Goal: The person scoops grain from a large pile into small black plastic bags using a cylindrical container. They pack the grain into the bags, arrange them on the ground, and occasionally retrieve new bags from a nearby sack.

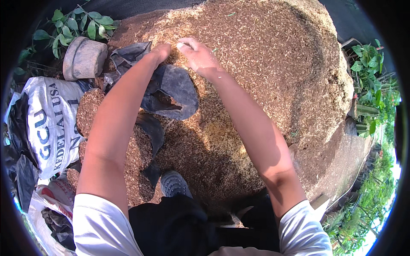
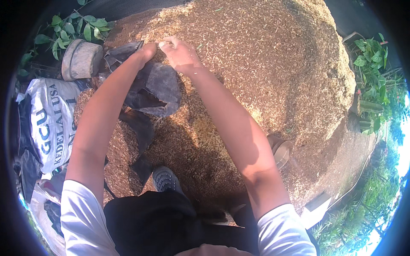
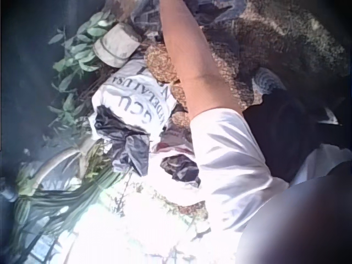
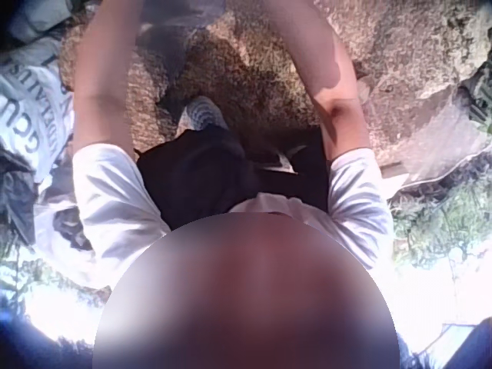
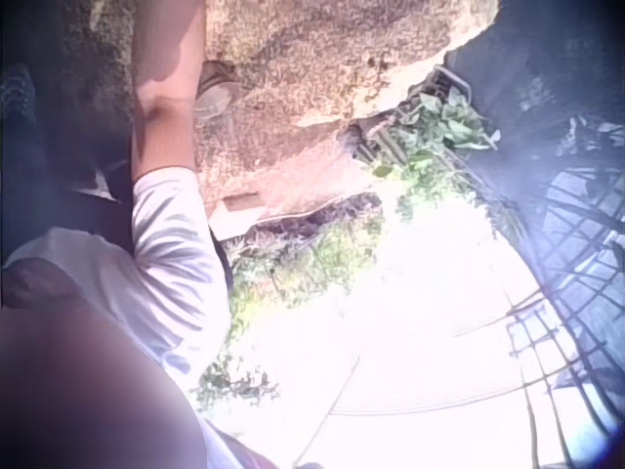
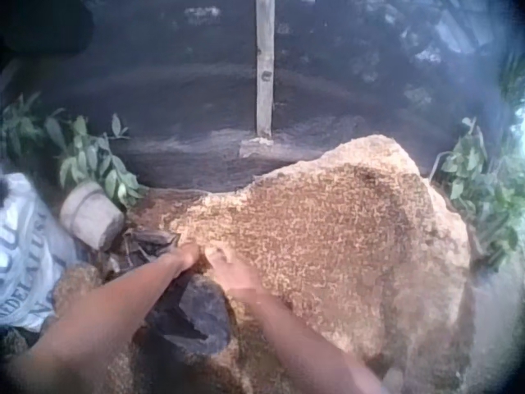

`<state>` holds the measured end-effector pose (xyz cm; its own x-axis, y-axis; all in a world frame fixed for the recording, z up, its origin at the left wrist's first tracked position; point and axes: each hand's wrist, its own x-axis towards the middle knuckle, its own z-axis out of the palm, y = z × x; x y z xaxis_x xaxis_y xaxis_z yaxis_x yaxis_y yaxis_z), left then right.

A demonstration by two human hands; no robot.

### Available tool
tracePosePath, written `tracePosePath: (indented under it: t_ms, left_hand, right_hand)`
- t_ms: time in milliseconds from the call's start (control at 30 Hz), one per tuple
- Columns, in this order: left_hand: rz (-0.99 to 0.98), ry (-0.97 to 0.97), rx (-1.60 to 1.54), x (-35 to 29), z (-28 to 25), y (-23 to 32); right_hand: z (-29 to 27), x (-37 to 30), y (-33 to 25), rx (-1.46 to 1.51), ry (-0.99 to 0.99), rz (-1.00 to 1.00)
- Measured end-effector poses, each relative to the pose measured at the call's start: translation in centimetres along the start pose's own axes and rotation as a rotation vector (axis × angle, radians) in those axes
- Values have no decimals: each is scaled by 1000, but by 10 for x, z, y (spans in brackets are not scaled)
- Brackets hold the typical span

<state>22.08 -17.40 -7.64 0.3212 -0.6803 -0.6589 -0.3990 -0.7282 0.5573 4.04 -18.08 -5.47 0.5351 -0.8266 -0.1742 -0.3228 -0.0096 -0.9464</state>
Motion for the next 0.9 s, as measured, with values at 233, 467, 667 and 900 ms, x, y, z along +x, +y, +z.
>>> tracePosePath:
  t_ms: [233,467,667,900]
  left_hand:
    - [11,52,-158,23,-7,-35]
    - [-57,-150,-555,5,-8,-13]
    - [84,-250,-668,-25,1,33]
    - [341,-388,-634,-125,14,89]
  right_hand:
    - [83,48,32,-496,73,125]
    - [67,64,34,-23,-74,254]
    - [35,25,18,697,24,352]
    - [-56,-59,-19,858,140,227]
